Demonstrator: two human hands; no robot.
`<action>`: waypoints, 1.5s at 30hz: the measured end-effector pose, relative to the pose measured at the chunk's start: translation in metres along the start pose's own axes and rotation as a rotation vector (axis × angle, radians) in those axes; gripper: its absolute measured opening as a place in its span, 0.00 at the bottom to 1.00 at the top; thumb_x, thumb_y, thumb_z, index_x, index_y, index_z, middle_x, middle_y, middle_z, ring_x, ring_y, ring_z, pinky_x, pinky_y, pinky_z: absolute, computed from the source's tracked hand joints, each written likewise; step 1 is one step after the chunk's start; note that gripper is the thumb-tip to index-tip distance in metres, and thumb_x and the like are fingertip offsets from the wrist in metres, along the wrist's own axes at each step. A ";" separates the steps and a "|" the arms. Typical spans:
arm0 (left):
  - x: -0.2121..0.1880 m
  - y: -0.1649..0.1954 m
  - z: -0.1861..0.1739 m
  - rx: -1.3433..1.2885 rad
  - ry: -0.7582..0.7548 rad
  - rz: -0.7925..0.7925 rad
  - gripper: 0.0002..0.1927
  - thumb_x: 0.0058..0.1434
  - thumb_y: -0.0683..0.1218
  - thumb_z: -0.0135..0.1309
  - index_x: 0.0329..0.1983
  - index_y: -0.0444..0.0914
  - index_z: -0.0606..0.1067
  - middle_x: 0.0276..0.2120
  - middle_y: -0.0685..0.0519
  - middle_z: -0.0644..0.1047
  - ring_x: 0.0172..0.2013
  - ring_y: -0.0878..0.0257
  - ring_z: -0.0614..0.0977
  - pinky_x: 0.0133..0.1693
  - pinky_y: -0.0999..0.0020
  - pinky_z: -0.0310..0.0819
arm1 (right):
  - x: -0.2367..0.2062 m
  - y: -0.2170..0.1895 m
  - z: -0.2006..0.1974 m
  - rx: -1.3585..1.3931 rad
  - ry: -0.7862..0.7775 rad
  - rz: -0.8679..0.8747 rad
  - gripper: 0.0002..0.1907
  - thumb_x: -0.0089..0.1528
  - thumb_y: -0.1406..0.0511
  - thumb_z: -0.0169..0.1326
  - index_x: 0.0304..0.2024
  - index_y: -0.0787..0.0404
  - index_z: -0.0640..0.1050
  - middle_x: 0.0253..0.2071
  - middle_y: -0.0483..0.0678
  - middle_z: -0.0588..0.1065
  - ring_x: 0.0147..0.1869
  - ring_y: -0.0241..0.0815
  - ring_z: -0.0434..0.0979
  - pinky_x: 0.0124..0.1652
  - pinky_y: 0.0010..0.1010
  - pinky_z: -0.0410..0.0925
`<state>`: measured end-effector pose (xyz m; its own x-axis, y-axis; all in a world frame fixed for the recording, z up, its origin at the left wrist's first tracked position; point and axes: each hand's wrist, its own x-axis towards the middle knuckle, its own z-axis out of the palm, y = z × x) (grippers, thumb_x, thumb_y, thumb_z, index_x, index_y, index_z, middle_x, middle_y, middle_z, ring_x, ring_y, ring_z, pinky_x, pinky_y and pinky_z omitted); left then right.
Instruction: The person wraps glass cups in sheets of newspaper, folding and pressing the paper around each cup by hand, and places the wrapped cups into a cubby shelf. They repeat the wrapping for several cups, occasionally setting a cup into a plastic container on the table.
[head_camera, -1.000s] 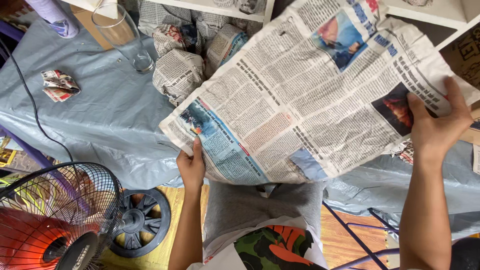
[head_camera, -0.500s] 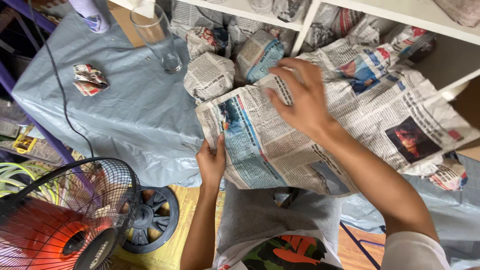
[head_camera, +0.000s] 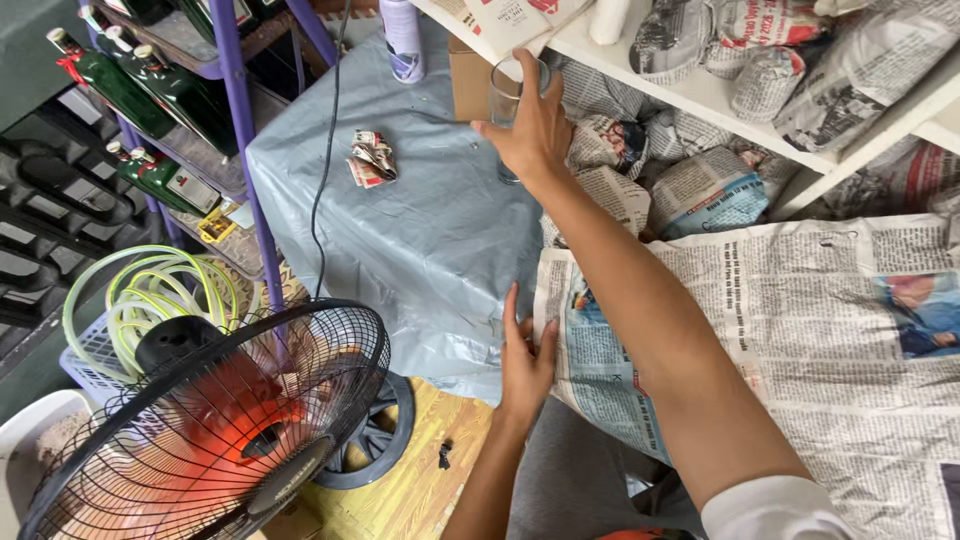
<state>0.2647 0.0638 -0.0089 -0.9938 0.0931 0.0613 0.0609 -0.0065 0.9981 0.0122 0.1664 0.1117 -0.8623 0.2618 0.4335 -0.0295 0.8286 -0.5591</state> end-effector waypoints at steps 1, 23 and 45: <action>-0.002 -0.001 0.001 0.011 0.014 0.006 0.40 0.68 0.41 0.54 0.78 0.40 0.48 0.31 0.51 0.81 0.25 0.70 0.74 0.27 0.74 0.67 | -0.001 0.000 0.007 0.018 0.024 0.027 0.48 0.51 0.56 0.76 0.63 0.48 0.58 0.64 0.67 0.59 0.55 0.68 0.77 0.49 0.54 0.71; -0.024 -0.025 0.032 -0.420 0.241 0.214 0.47 0.64 0.36 0.58 0.78 0.39 0.43 0.59 0.46 0.70 0.40 0.65 0.81 0.33 0.74 0.78 | -0.170 0.029 -0.216 1.044 -0.162 -0.181 0.45 0.54 0.66 0.74 0.62 0.55 0.56 0.57 0.56 0.64 0.57 0.50 0.79 0.52 0.42 0.80; -0.106 -0.052 -0.021 -0.398 -0.450 -0.533 0.17 0.66 0.44 0.61 0.53 0.29 0.78 0.41 0.46 0.83 0.37 0.57 0.84 0.33 0.64 0.82 | -0.276 0.121 -0.202 0.169 -0.695 0.412 0.55 0.50 0.46 0.66 0.71 0.58 0.55 0.54 0.64 0.77 0.49 0.54 0.83 0.51 0.46 0.74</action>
<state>0.3645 0.0335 -0.0675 -0.7420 0.5753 -0.3442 -0.5331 -0.1951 0.8232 0.3488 0.2938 0.0670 -0.9351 0.1168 -0.3345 0.3297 0.6324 -0.7009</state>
